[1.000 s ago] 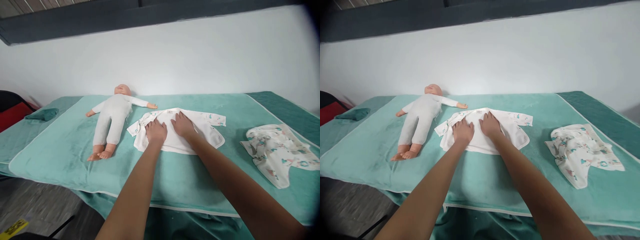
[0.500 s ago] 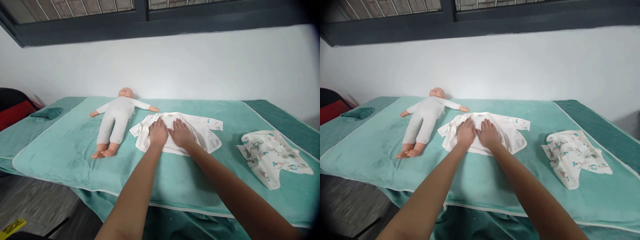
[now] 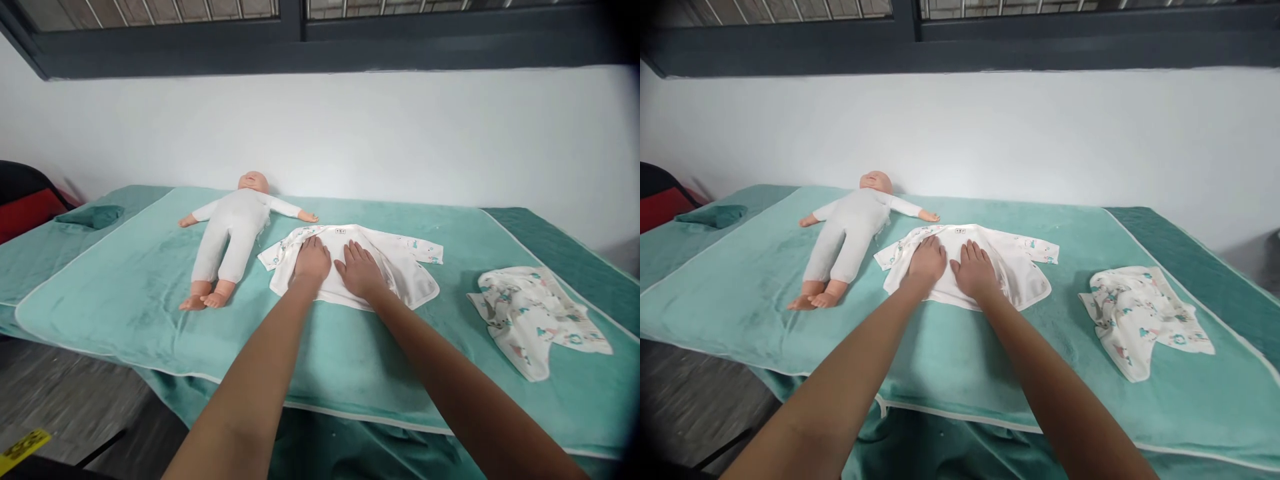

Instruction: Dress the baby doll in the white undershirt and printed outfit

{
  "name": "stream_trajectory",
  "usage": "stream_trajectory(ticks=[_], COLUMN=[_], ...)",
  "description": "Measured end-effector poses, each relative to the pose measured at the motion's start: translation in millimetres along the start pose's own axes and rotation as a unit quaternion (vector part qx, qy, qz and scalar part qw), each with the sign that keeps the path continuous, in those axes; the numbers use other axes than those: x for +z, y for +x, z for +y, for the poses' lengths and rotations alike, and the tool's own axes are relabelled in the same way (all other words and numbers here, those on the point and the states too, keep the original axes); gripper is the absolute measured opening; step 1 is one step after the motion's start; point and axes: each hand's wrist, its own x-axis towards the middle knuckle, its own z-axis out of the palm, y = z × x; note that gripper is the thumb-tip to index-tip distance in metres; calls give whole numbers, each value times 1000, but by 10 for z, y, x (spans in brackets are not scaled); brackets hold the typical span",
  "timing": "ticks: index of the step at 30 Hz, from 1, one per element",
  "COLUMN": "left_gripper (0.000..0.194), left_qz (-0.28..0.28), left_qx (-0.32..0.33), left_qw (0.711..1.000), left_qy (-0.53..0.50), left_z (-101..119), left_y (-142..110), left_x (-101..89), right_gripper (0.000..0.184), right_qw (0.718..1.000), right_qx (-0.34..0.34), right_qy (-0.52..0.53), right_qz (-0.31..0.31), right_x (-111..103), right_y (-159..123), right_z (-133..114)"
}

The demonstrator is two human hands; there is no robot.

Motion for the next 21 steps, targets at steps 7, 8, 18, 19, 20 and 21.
stream_trajectory(ticks=[7, 8, 18, 19, 20, 21], left_gripper=[46, 45, 22, 26, 27, 26], left_qz=[6, 13, 38, 45, 54, 63], left_qx=[58, 84, 129, 115, 102, 91], left_qw=[998, 996, 983, 985, 987, 989], left_qy=[-25, -37, -127, -119, -108, -97], left_z=[-39, -34, -253, -258, -257, -253], left_y=[-43, -127, -1415, -1471, -1504, -1519], left_x=[-49, -81, -465, -463, -456, -445], right_gripper=[65, 65, 66, 66, 66, 66], right_qw=[1000, 1000, 1000, 1000, 1000, 1000], right_qx=[13, 13, 9, 9, 8, 7], right_qy=[14, 16, 9, 7, 4, 2], right_qz=[-4, -6, -6, -7, -8, -9], right_x=[-24, -23, 19, 15, 11, 7], right_y=[16, 18, 12, 6, 1, -2], right_z=[1, 3, 27, 28, 30, 32])
